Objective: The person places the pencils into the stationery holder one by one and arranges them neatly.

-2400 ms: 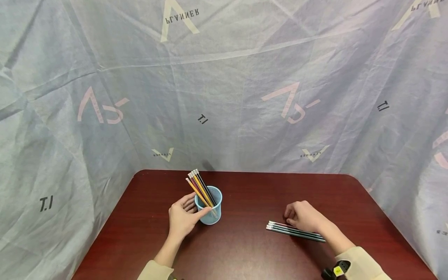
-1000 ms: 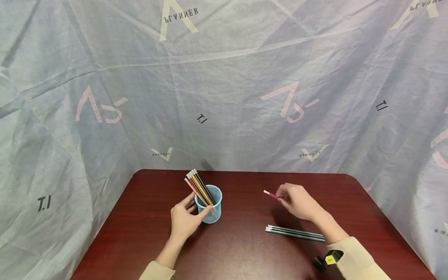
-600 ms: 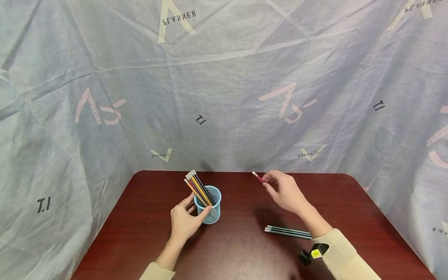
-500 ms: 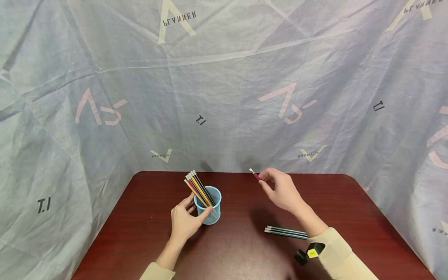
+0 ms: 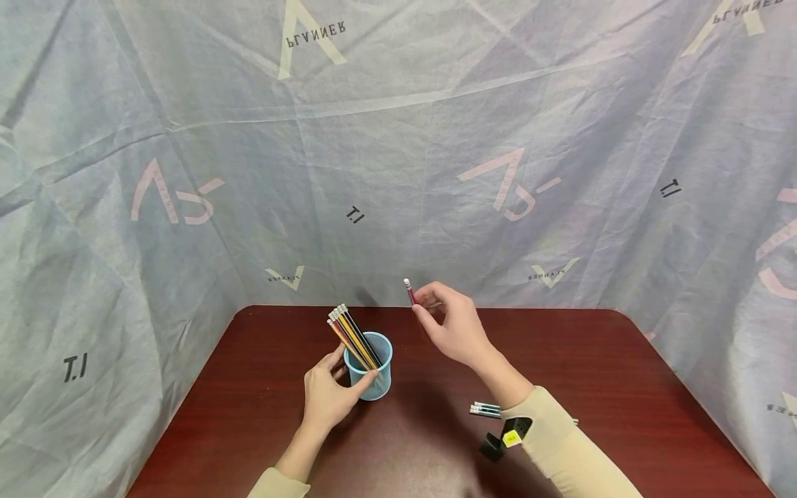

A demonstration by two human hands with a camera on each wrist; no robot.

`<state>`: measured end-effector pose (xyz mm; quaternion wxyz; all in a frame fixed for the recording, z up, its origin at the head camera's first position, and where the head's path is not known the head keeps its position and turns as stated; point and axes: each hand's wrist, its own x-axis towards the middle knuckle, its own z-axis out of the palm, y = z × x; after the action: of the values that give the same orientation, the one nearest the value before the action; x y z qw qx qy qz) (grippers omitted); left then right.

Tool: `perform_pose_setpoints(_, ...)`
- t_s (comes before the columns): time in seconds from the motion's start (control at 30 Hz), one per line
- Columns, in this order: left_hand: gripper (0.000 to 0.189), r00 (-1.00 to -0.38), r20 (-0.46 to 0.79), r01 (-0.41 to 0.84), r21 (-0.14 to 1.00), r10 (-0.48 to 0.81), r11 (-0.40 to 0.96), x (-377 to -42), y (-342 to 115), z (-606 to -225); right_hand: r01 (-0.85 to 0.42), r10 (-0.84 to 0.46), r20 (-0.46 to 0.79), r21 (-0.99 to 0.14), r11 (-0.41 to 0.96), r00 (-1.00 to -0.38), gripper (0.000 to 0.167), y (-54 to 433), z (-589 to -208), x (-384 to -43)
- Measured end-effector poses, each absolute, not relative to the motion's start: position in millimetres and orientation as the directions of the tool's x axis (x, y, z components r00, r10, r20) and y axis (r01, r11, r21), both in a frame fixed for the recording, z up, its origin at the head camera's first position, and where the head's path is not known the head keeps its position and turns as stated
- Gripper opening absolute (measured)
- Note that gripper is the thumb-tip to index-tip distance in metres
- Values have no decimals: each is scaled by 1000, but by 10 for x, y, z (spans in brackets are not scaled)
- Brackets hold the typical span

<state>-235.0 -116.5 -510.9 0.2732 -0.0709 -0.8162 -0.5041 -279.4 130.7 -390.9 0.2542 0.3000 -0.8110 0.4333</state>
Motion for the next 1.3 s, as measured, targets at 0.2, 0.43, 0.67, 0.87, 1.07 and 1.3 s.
perform_pose_setpoints(0.2,79,-835,533,404,763,-137,504,-2367,-1171,-5136,-725,-233,694,-594,348,-681,9,1053,-3904,-2812)
perform_pose_setpoints(0.43,78,-835,535,405,756,-130,514,-2378,-1175,-5139,-733,-213,703,-629,259,-679,9,823,-3923,-2838)
perform_pose_setpoints(0.67,77,-833,538,410,758,-131,507,-2374,-1179,-5126,-744,-256,700,-605,284,-667,9,686,-4000,-2885)
perform_pose_setpoints(0.87,76,-836,533,403,758,-131,512,-2380,-1188,-5135,-718,-315,646,-610,334,-695,9,609,-4107,-2949)
perform_pose_setpoints(1.07,76,-838,531,406,760,-127,507,-2373,-1193,-5133,-676,-384,556,-607,417,-737,9,529,-4219,-3006)
perform_pose_setpoints(1.3,75,-828,545,418,755,-129,504,-2369,-1194,-5162,-636,-440,460,-571,519,-771,8,450,-4378,-3021)
